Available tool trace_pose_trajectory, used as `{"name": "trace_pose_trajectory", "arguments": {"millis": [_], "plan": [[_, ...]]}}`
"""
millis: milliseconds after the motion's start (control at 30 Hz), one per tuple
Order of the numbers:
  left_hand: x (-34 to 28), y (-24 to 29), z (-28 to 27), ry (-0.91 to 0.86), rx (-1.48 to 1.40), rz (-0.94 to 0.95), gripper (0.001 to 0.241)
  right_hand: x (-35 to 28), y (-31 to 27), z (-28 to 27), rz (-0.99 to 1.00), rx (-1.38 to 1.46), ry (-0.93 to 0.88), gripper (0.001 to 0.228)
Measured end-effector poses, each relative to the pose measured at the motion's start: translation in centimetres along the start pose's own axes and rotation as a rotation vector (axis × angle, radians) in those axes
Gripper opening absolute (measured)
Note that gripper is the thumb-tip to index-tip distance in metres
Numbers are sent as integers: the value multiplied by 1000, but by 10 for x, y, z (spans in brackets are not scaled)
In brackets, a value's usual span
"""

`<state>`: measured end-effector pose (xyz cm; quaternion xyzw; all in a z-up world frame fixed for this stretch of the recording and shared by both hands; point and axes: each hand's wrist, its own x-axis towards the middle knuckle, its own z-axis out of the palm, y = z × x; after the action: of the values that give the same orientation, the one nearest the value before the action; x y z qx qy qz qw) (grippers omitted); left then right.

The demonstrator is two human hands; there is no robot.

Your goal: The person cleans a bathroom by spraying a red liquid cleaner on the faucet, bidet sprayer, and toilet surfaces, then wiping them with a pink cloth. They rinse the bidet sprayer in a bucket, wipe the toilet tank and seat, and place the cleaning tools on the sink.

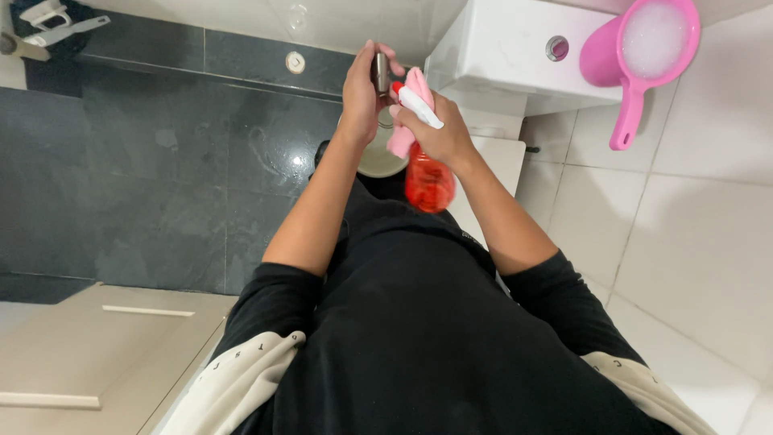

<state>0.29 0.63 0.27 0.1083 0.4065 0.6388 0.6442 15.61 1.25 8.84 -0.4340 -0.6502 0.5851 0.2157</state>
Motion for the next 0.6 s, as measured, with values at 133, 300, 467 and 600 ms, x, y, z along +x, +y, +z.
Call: {"name": "trace_pose_trajectory", "arguments": {"millis": [133,300,467,600], "plan": [[0,0,7,-7,-21,-17,36,3,6,-5,66,-201,24,33],[15,-5,-3,34,93,-26,30,2,-1,-12,98,-232,40,31],[14,20,-19,6,201,27,27,1,15,-18,-82,-92,6,24],[2,34,-22,-74,68,-36,37,4,12,-4,-28,-134,-2,24]]}}
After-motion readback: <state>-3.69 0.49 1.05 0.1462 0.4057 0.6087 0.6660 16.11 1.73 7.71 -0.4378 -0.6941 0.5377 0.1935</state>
